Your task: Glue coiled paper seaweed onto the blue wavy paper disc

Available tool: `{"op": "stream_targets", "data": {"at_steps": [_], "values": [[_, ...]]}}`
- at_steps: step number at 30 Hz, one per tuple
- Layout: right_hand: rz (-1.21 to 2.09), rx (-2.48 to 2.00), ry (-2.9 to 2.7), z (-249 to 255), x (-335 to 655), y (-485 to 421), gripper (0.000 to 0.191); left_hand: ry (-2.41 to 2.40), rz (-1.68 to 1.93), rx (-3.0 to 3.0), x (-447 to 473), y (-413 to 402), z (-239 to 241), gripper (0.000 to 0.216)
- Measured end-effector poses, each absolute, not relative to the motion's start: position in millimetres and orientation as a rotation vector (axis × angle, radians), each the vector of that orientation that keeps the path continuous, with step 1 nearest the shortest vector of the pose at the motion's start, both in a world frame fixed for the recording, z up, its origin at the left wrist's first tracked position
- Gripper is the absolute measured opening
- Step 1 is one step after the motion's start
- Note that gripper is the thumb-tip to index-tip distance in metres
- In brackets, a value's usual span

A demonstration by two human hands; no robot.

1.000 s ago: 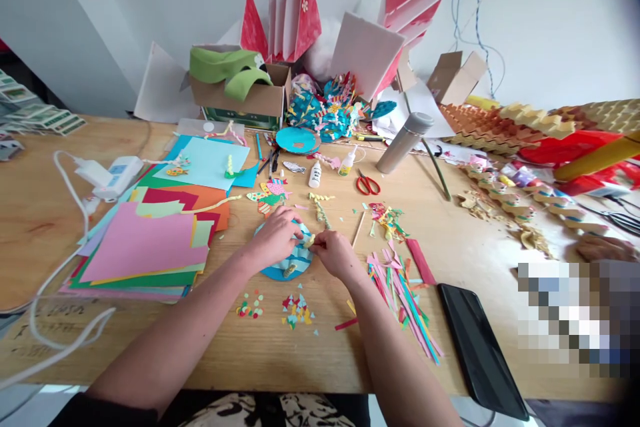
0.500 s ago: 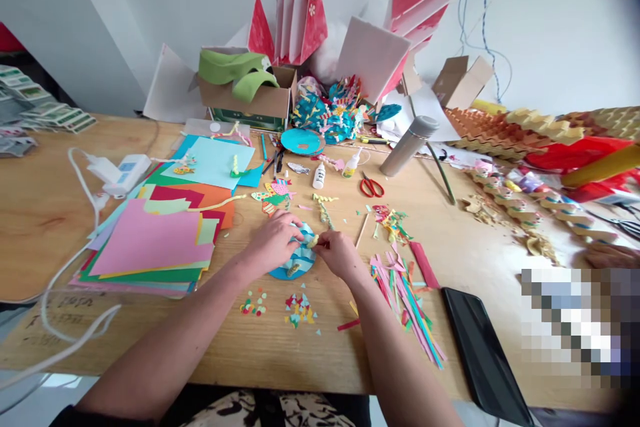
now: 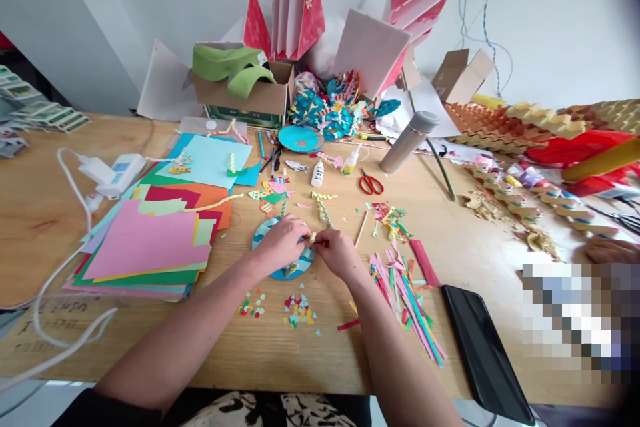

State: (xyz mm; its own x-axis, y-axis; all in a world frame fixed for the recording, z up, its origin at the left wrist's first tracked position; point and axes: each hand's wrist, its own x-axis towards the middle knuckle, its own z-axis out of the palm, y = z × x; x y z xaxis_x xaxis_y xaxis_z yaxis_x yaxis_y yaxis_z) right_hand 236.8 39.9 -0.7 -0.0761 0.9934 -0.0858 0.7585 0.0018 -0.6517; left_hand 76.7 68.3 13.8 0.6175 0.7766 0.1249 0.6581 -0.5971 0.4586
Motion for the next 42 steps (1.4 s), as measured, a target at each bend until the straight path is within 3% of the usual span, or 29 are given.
{"op": "stream_targets", "data": {"at_steps": [16, 42], "values": [[0.910, -1.647, -1.805, -14, 239, 48, 0.005, 1.178, 0.376, 2.451, 77, 69, 17, 0.021], [0.863, -1.659, -1.870, -14, 235, 49, 0.009, 1.225, 0.364, 2.462, 72, 69, 16, 0.021]]}}
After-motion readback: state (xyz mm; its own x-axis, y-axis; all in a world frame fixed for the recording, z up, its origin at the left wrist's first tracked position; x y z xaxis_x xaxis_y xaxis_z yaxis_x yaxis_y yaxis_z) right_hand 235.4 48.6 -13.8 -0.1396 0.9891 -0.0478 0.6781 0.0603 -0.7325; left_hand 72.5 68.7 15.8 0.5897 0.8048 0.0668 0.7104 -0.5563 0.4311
